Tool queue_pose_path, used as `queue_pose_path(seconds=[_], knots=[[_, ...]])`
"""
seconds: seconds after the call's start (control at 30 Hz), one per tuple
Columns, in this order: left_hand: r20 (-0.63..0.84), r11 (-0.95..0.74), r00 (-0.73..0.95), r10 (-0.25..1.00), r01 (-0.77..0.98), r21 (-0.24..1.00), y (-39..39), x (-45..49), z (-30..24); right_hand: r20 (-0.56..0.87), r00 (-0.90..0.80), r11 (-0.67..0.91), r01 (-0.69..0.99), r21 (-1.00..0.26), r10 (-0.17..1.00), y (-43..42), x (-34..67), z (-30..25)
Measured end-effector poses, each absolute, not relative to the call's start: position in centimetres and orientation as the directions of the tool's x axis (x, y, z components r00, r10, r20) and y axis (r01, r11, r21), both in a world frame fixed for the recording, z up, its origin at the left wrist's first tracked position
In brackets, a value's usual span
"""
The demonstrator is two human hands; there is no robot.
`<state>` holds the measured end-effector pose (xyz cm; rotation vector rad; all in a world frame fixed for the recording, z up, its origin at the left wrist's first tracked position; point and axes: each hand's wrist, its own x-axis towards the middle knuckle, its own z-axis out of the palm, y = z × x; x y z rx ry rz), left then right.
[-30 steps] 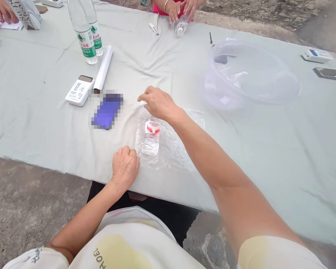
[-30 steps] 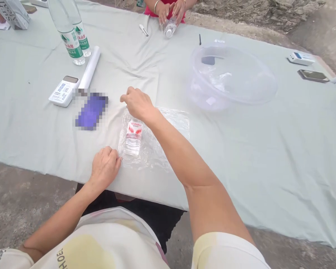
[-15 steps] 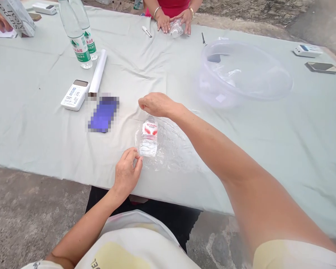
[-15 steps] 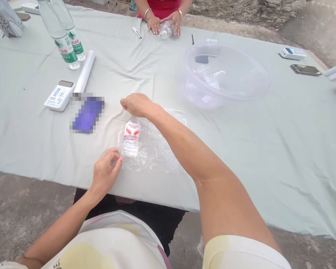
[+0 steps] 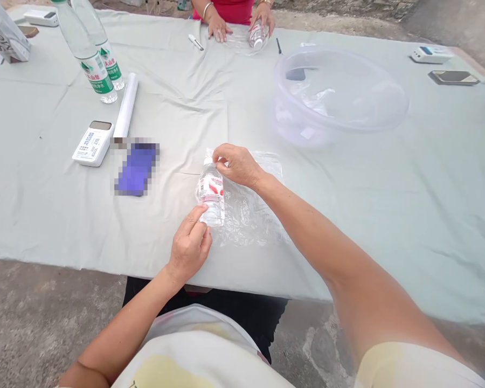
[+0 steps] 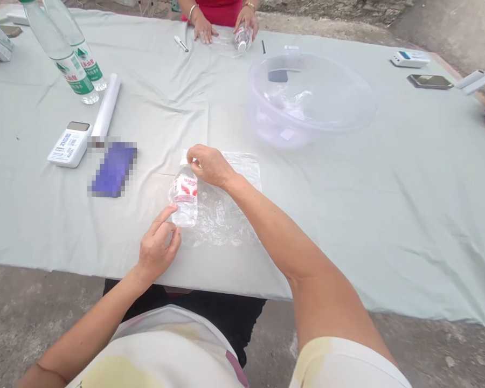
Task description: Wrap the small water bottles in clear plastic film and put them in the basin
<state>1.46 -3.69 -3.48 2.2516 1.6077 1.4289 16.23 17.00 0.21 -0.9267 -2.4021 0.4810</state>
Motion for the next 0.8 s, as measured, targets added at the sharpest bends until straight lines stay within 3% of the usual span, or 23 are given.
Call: queue_pose_path(seconds=[0.17,0.3,0.43,0.57,0.67,0.73,0.8], knots=[[0.666,-0.599,0.24,0.706,0.704,0.381,-2.7,2.8,-2.9,0.341,-0.611,0.698,0.59,-0.406,0.715,16.2,17.7,-0.5],[0.524,-0.624,0.413,0.745,0.708,0.33,-1.5,4.6,-2.2,0.259,-0.643,0.689,0.624,-0.369,0.721,15.8,18.5,-1.2],[0.428,-0.606,0.469,0.773,0.746,0.276,-0.4,6.9,-1.5,0.229,-0.681,0.707,0.594,-0.384,0.696,16.2,19.7,-2.2],[0.357,-0.599,0.514,0.78,0.778,0.187,0.5,8.9,-1.2,0.208,-0.644,0.658,0.61,-0.441,0.736,16.5,21.4,-2.2],[0.308,-0.606,0.549,0.777,0.786,0.127,1.1,10.3,-1.1,0.24,-0.46,0.512,0.672,-0.535,0.855,15.8,22.2,-0.6],[0.272,-0.614,0.567,0.777,0.779,0.13,1.5,11.2,-1.1,0.262,-0.328,0.419,0.676,-0.606,0.908,14.7,22.2,0.9],[0.231,-0.613,0.574,0.786,0.772,0.169,2.1,12.4,-1.2,0.23,-0.339,0.404,0.652,-0.642,0.912,13.3,21.8,2.3]])
